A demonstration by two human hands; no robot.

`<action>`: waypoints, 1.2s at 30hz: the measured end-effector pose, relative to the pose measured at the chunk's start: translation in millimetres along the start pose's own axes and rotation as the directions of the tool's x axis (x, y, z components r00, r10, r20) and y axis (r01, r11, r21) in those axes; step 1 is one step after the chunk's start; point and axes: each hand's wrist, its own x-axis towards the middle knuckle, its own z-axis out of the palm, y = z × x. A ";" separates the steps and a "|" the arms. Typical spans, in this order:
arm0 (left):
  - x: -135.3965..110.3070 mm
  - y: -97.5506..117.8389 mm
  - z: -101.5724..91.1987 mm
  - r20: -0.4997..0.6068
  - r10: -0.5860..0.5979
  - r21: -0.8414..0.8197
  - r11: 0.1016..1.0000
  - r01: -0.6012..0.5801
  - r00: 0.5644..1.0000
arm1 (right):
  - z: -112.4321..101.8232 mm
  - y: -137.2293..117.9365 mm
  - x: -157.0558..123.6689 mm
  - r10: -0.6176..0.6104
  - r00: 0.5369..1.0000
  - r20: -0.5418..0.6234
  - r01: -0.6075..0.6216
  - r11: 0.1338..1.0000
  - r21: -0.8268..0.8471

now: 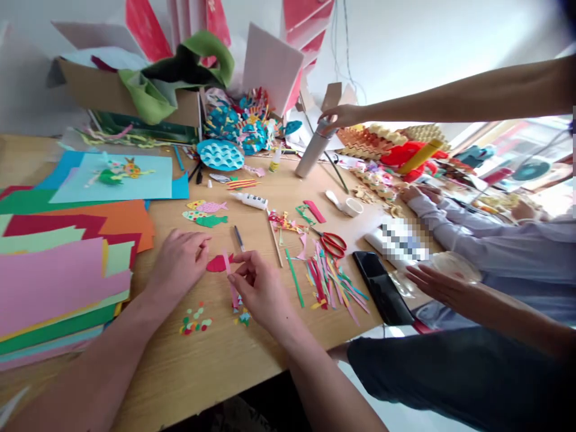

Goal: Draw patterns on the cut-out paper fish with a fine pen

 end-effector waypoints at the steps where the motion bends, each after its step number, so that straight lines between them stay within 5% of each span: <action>1: -0.5 -0.2 0.2 -0.014 0.017 0.009 1.000 -0.017 1.000 | -8.4 -1.2 -5.8 0.005 1.000 -0.015 -0.005 1.000 -0.002; 11: -2.4 5.2 -2.1 -0.057 0.069 0.030 0.997 -0.067 0.996 | -94.1 26.3 -70.1 0.083 0.975 -0.206 -0.161 0.902 -0.400; 21: -2.8 3.3 1.7 -0.064 0.116 0.054 0.992 -0.113 0.991 | -125.1 39.5 -90.6 -0.121 0.923 -0.366 -0.161 0.741 -0.652; 26: -3.8 5.5 0.0 -0.041 0.124 0.092 0.989 -0.120 0.991 | -156.6 53.8 -100.8 -0.173 0.878 -0.447 -0.283 0.566 -0.775; 36: -4.5 6.4 -0.5 -0.036 0.080 0.086 0.993 -0.077 0.996 | -158.4 68.5 -86.9 -0.229 0.925 -0.303 -0.186 0.424 -0.887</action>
